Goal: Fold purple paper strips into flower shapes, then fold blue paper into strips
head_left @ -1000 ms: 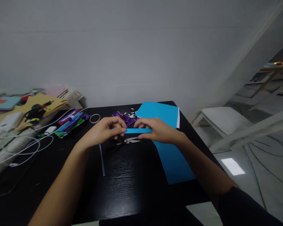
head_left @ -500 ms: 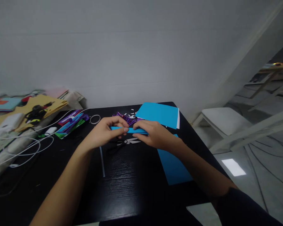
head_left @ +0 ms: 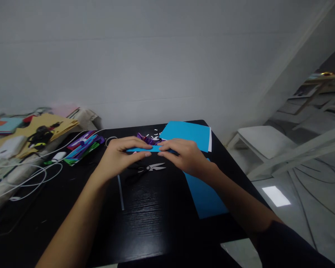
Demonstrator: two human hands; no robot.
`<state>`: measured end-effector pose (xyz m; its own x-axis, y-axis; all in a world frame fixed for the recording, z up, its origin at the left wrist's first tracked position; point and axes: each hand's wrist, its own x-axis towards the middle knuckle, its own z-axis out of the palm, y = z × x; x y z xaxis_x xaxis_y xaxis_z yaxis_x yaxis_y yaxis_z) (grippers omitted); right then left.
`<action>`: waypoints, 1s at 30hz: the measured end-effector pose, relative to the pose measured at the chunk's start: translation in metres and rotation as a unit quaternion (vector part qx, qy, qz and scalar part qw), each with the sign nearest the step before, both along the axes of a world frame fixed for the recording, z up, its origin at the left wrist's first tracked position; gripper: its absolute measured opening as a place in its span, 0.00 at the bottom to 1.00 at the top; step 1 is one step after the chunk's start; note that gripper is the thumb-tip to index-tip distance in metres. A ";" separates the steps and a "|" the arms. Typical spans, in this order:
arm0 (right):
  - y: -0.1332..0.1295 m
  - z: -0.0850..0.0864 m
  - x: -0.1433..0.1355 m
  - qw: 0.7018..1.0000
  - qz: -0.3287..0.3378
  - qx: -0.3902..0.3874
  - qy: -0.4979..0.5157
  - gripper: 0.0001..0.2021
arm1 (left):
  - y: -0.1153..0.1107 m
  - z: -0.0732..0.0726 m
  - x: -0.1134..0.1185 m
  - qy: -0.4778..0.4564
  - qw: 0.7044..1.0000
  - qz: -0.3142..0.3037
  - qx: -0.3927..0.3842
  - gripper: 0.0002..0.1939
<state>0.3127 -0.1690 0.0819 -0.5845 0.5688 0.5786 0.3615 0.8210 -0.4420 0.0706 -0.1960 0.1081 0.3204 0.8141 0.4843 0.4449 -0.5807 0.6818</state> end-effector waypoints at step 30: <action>-0.006 0.000 -0.004 0.995 -0.041 0.079 0.036 0.11 | 0.003 -0.011 0.008 -0.203 0.973 0.022 -0.107 0.22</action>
<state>0.3091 -0.1753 0.0823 -0.4926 0.5115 0.7041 0.4025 0.8512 -0.3368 0.0787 -0.1930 0.0970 0.1018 0.9188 0.3813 0.1351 -0.3925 0.9098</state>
